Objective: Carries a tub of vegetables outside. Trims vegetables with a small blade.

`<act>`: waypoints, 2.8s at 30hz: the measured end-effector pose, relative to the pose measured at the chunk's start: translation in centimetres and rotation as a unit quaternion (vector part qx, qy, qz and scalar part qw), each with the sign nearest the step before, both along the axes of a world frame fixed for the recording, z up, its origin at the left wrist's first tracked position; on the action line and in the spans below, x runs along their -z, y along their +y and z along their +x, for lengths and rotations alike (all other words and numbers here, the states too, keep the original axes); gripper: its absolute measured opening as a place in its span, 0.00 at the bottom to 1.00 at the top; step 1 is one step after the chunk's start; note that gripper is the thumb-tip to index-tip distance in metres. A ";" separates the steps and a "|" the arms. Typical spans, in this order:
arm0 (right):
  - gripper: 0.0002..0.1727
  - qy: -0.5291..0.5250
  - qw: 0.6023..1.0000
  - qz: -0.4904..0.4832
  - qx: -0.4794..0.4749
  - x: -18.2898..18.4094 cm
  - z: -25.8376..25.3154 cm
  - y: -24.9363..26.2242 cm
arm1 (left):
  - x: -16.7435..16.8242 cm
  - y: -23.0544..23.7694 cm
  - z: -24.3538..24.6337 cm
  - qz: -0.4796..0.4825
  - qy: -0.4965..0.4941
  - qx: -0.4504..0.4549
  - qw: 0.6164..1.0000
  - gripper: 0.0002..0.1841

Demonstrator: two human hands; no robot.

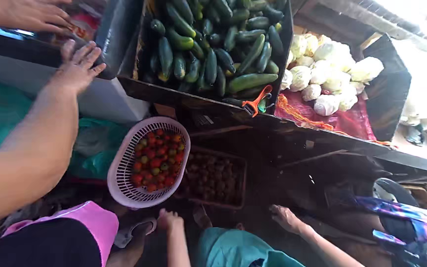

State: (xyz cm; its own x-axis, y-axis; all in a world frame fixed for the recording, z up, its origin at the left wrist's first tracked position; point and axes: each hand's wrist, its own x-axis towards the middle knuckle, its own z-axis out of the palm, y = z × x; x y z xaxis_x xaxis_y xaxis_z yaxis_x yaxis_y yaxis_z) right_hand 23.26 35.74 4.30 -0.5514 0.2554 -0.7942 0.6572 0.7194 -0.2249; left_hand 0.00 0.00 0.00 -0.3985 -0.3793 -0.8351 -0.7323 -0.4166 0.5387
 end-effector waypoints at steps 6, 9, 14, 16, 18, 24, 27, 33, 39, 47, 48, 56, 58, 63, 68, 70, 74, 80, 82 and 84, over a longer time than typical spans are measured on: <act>0.23 -0.017 0.996 -0.027 0.078 -2.2 15.2 -1.1 | -12.7 19.4 -3.8 -0.143 0.478 0.424 0.756 0.15; 0.23 -0.065 0.986 0.007 0.154 -6.7 21.7 -1.8 | -18.3 28.1 -7.4 -0.236 0.627 0.513 0.537 0.13; 0.25 -0.035 0.913 0.115 0.391 -5.8 35.1 -2.5 | -21.4 36.5 -12.8 -0.425 0.487 0.675 0.356 0.27; 0.25 0.029 0.864 0.123 0.488 -5.3 38.2 -4.8 | -21.6 37.2 -14.0 -0.446 0.397 0.726 0.342 0.32; 0.25 0.055 0.821 0.108 0.558 -5.2 39.0 -7.9 | -21.8 37.4 -14.8 -0.437 0.362 0.754 0.330 0.32; 0.23 -0.015 0.835 -0.013 0.550 -2.1 35.8 -14.3 | -23.6 36.7 -16.9 -0.446 0.340 0.787 0.256 0.23; 0.26 0.018 0.835 -0.022 0.550 -3.6 31.1 -13.9 | -24.0 34.4 -18.0 -0.407 0.403 0.753 0.324 0.19; 0.25 0.234 0.790 0.003 0.567 -9.8 22.1 -9.8 | -26.1 26.9 -10.9 -0.171 0.540 0.633 0.527 0.16; 0.34 0.501 0.533 -0.224 0.644 -16.6 9.7 -5.6 | -25.9 26.5 5.4 0.224 0.486 0.657 0.530 0.31; 0.17 0.530 0.257 -0.348 0.730 -18.4 5.3 -0.4 | -26.9 34.0 13.6 0.152 0.525 0.835 0.073 0.49; 0.15 0.550 0.288 -0.308 0.721 -17.6 6.6 0.6 | -27.4 36.0 12.8 0.123 0.546 0.825 0.083 0.46; 0.18 0.455 0.631 0.024 0.628 -12.8 22.4 7.1 | -26.3 53.1 -1.5 -0.395 0.415 0.810 0.129 0.33; 0.16 0.432 0.621 0.036 0.653 -12.1 25.6 7.5 | -25.2 52.2 -2.7 -0.402 0.296 0.852 0.158 0.36; 0.18 0.389 0.650 0.149 0.636 -13.7 30.8 9.8 | -24.3 50.6 -1.7 -0.453 0.218 0.836 0.221 0.40; 0.16 0.422 0.654 0.328 0.535 -14.7 32.4 11.6 | -24.0 52.1 -2.0 -0.453 0.201 0.839 0.223 0.40; 0.17 0.431 0.645 0.325 0.541 -15.5 32.3 12.2 | -24.6 53.5 -1.0 -0.522 0.172 0.813 0.192 0.42; 0.22 0.460 0.633 0.329 0.528 -16.6 31.5 15.1 | -30.4 60.1 8.4 -0.463 0.365 0.787 0.182 0.35; 0.25 0.506 0.626 0.357 0.474 -18.9 29.6 21.8 | -33.1 79.4 27.0 -0.116 0.543 0.832 0.000 0.27; 0.22 0.497 0.612 0.390 0.476 -18.0 29.6 24.2 | -31.5 86.0 30.9 -0.069 0.554 0.829 -0.033 0.25; 0.21 0.480 0.598 0.386 0.513 -18.2 30.1 26.6 | -30.3 92.5 33.5 -0.074 0.552 0.829 -0.054 0.21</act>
